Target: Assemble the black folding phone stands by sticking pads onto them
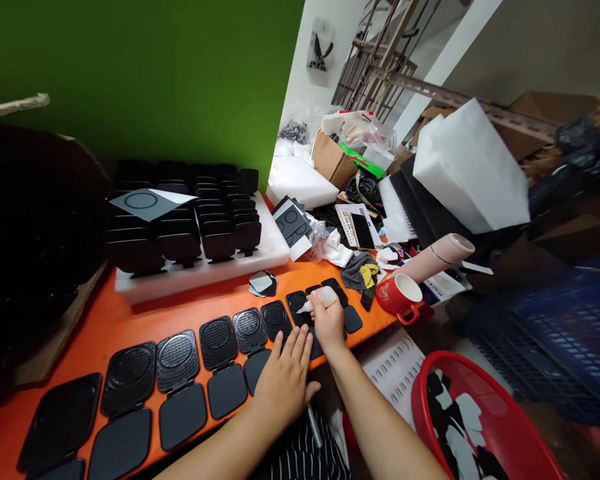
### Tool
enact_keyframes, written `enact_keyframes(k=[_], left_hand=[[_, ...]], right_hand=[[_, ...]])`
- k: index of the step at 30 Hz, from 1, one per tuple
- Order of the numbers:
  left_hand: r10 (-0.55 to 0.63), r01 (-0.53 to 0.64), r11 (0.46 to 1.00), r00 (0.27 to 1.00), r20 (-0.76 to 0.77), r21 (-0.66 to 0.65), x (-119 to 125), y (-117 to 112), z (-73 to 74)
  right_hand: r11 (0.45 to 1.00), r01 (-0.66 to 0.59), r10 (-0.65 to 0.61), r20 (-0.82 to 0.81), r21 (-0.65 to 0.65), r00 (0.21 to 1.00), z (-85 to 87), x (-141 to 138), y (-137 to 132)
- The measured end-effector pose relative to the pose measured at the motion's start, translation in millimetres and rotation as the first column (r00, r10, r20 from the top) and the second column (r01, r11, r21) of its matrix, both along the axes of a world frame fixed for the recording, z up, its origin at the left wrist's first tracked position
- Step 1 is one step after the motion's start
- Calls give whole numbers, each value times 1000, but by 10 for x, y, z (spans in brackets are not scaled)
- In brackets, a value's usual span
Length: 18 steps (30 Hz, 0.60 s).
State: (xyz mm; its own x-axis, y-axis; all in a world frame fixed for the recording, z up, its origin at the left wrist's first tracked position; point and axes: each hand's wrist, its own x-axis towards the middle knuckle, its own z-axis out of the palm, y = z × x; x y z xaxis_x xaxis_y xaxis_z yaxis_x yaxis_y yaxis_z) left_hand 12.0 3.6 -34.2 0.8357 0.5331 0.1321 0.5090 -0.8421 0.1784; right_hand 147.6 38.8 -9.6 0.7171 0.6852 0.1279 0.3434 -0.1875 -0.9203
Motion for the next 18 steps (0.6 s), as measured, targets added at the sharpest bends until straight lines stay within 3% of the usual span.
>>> enact_keyframes(k=[3,5,14,18], left_hand=[[1,-1,1000,1000,-7,-13,-2,8,16],[-15,15,999,1000,-7,-40,-8,20,43],[-32,31,997,999,-8,-73,-30,43,99],[-38,36,996,999,-14,-87,-30,40,100]], right_hand=[[999,-30,34,-183,24,982,9,-42,66],[997,-76,76,-194,5,978,2,-89,102],[984,-151,168,188,-98,968,59,-235,107],[987,-134,148,171,-89,974,79,-215,147]])
